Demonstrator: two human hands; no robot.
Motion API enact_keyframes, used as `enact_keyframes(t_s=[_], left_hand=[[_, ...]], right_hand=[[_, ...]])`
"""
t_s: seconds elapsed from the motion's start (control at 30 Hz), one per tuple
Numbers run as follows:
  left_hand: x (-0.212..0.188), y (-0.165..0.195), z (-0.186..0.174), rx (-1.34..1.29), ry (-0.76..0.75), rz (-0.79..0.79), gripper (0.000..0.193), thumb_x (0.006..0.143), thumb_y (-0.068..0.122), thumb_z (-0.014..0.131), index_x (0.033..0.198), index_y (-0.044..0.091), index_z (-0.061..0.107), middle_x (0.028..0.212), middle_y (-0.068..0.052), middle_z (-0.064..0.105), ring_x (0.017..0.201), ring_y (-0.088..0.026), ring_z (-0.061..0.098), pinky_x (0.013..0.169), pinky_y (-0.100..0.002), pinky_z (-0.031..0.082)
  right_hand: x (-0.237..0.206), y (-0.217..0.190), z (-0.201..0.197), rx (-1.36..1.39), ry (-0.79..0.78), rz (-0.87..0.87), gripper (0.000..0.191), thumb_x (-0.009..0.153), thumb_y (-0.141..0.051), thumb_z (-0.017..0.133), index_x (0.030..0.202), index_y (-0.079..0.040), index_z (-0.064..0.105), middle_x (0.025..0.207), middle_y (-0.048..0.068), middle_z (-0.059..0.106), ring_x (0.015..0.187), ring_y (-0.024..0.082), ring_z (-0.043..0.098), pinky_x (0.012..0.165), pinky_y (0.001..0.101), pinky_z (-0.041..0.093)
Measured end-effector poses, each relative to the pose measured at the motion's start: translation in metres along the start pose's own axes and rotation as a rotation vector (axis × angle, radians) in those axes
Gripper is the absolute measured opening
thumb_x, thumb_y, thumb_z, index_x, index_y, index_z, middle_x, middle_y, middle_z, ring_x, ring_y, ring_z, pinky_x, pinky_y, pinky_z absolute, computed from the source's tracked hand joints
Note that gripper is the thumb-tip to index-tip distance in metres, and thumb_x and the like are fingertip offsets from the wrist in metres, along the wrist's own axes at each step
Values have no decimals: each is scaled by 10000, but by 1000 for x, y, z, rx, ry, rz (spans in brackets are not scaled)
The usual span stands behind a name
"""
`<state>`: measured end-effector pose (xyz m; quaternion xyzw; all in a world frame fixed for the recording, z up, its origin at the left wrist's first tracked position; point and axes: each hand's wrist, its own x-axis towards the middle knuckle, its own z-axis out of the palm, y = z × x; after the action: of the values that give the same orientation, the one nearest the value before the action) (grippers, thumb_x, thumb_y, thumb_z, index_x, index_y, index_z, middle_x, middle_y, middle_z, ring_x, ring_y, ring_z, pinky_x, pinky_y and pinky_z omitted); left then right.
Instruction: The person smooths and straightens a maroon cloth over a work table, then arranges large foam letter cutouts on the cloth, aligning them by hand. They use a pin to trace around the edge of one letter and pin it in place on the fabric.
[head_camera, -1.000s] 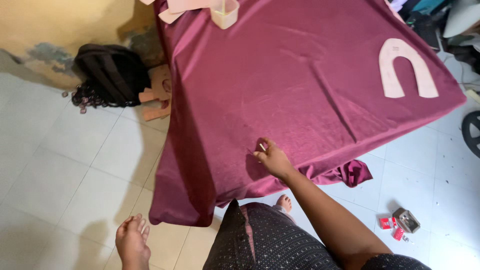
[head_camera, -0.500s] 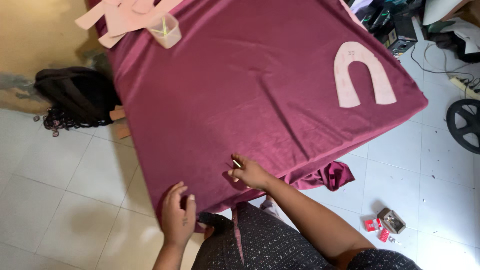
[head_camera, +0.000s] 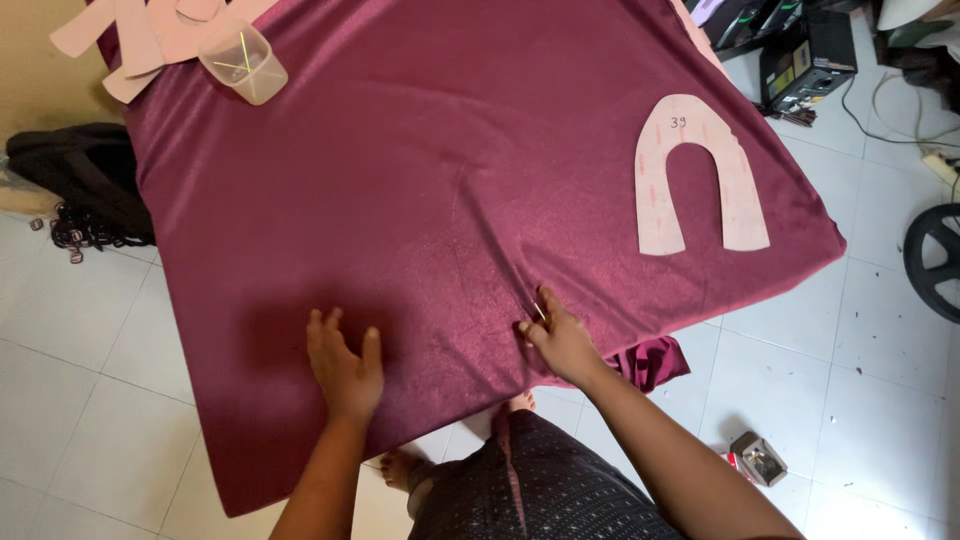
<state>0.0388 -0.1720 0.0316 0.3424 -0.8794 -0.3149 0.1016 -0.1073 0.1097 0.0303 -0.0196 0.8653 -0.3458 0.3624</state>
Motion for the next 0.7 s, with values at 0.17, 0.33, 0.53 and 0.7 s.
enact_keyframes(t_s=[0.17, 0.33, 0.53, 0.7], left_hand=[[33, 17, 28, 183, 73, -213, 773, 986, 502, 502, 1557, 8, 335, 1685, -220, 178, 1568, -399, 99, 1228, -621, 51], [39, 25, 44, 384, 58, -243, 817, 988, 532, 480, 1567, -20, 312, 1686, -233, 154, 1565, -407, 92, 1219, -628, 69], [43, 23, 50, 414, 30, -260, 822, 981, 535, 459, 1563, -20, 292, 1680, -240, 149, 1555, -409, 90, 1209, -636, 73], [47, 17, 55, 476, 26, -250, 825, 992, 540, 440, 1569, -30, 288, 1681, -253, 151, 1561, -413, 90, 1219, -630, 69]], right_hand=[[1, 6, -15, -29, 24, -275, 840, 945, -451, 688, 1595, -143, 254, 1065, 162, 760, 728, 155, 760, 694, 310, 561], [12, 24, -62, -481, 302, 13, 468, 1030, -483, 417, 1479, -379, 499, 1288, -1, 683, 833, 148, 731, 587, 315, 624], [52, 77, -109, -874, 574, -60, 511, 1023, -601, 487, 1454, -341, 576, 1088, 29, 661, 968, 192, 682, 798, 331, 586], [71, 86, -120, -747, 685, -50, 404, 1071, -487, 543, 1429, -319, 628, 1090, 38, 674, 985, 227, 682, 845, 373, 576]])
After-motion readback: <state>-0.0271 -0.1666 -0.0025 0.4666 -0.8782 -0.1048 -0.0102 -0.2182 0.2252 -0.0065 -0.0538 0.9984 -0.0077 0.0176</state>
